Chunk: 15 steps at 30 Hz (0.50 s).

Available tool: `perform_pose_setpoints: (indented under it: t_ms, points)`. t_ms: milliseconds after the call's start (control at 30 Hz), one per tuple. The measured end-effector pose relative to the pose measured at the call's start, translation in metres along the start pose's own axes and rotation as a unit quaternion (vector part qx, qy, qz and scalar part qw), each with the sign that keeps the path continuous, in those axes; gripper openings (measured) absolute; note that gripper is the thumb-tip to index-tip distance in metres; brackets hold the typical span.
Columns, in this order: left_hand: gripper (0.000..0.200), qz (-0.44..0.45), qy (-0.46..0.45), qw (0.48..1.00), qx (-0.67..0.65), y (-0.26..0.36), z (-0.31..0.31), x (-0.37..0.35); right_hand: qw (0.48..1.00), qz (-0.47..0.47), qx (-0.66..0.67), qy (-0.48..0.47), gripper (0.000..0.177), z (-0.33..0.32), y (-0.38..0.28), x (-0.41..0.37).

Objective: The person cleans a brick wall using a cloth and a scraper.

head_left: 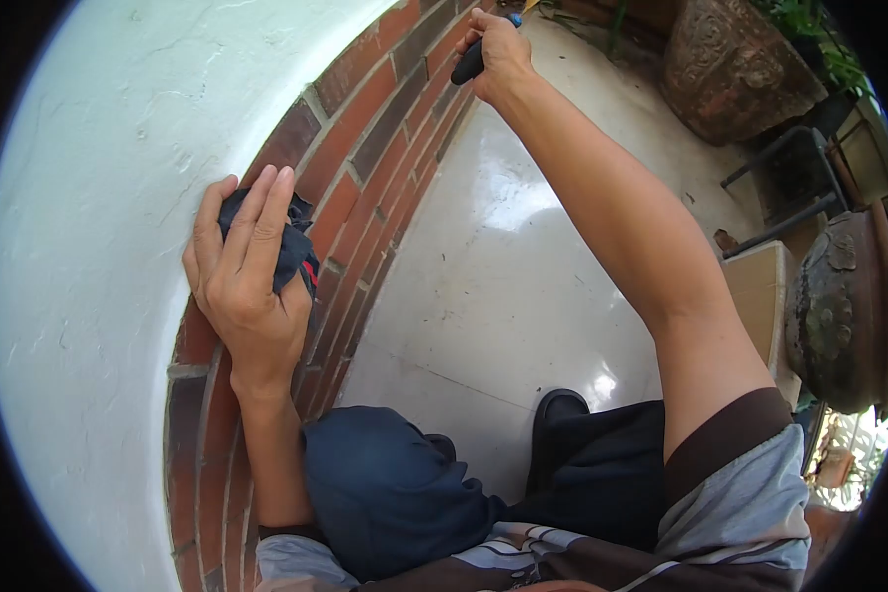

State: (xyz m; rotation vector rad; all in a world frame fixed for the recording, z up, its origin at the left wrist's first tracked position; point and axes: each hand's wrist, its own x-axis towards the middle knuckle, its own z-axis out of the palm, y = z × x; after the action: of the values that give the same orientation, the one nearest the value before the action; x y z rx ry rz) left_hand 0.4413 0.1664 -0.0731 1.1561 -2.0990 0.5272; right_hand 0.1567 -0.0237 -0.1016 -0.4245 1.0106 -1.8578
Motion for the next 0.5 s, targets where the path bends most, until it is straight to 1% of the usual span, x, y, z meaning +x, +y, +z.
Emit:
perform_pose_setpoints:
  t_ms: [33, 100, 133, 233, 267, 367, 400, 500]
  points:
    - [0.052, -0.007, -0.001, 0.999, -0.047, 0.001, -0.004, 0.0, 1.0, 0.019, 0.017, -0.009, 0.016, 0.005, 0.002, -0.001]
    - [0.05, -0.022, -0.003, 0.991, -0.135, 0.003, -0.013, -0.001, 0.999, 0.02, 0.023, -0.038, 0.02, 0.011, 0.014, 0.001]
    - [0.044, -0.004, -0.003, 0.988, -0.154, 0.003, -0.021, -0.001, 0.999, 0.017, 0.019, -0.048, 0.023, 0.014, 0.017, -0.003]
    - [0.042, -0.016, 0.002, 0.993, -0.119, 0.022, -0.05, 0.002, 0.995, 0.034, 0.041, -0.079, 0.027, 0.018, 0.034, -0.005]
    - [0.042, 0.012, -0.011, 0.996, -0.091, 0.026, -0.056, 0.006, 0.994, 0.039, 0.045, -0.088, 0.027, 0.017, 0.036, -0.011]
    - [0.043, 0.002, -0.072, 0.988, -0.135, 0.052, -0.065, 0.031, 0.989, 0.074, 0.046, -0.122, 0.027, 0.008, 0.04, -0.03]
    - [0.043, 0.036, -0.082, 0.989, -0.118, 0.056, -0.062, 0.045, 0.986, 0.093, 0.039, -0.134, 0.027, 0.003, 0.041, -0.038]
    - [0.048, -0.006, -0.221, 0.966, -0.131, 0.069, -0.049, 0.082, 0.974, 0.132, 0.013, -0.182, 0.026, -0.011, 0.038, -0.051]
